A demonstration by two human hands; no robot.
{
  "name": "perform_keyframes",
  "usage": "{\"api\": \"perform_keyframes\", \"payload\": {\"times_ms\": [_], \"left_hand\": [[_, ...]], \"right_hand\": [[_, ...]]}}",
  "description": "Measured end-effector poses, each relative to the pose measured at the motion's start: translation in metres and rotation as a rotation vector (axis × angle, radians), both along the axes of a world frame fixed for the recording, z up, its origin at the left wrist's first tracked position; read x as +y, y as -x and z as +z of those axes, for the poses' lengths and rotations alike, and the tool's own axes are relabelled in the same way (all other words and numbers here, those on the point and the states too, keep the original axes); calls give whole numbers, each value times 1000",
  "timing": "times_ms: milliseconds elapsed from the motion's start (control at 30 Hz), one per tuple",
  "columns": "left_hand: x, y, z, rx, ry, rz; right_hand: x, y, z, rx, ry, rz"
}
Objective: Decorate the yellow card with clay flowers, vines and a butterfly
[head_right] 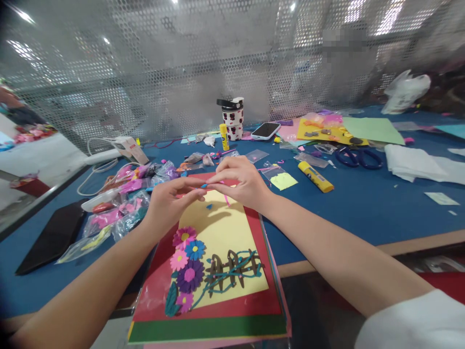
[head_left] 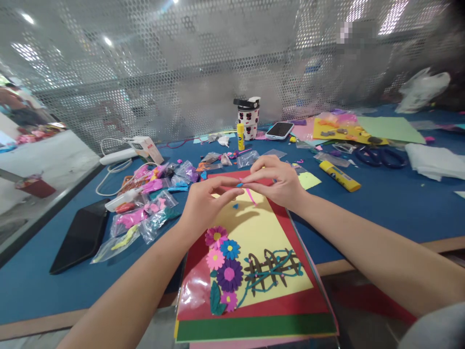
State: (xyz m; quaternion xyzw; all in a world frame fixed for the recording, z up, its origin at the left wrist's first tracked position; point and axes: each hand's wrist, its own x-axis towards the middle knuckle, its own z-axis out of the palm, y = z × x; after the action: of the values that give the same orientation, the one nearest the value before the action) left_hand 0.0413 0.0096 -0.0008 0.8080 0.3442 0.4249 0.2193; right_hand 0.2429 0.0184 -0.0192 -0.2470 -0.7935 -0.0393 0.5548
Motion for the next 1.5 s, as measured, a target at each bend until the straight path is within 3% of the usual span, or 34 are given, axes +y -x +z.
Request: {"api": "perform_keyframes", "payload": {"times_ms": [167,367,467,667,833,1067,1333,1500], "left_hand": [[0,-4,-1,-139,311,-53],[1,-2,4,-120,381,-72],[4,1,4,-36,265,-50],[13,9,-6,186,-381,-13],[13,8,-7,152,-597,11],[13,11,-7,115,-623,-12],[13,14,-4,165,-623,-7],[26,28,-8,95,-391,101]], "right_hand": [[-1,-1,0,-39,-27,-9],[-1,0,-1,-58,-33,2],[-1,1,-1,-17,-1,21],[-1,4,-2,121,170,105],[-3,5,-3,141,242,136],[-3,7,-3,185,259,174],[-1,5,-4,171,280,120],[-1,3,-3,167,336,96]]}}
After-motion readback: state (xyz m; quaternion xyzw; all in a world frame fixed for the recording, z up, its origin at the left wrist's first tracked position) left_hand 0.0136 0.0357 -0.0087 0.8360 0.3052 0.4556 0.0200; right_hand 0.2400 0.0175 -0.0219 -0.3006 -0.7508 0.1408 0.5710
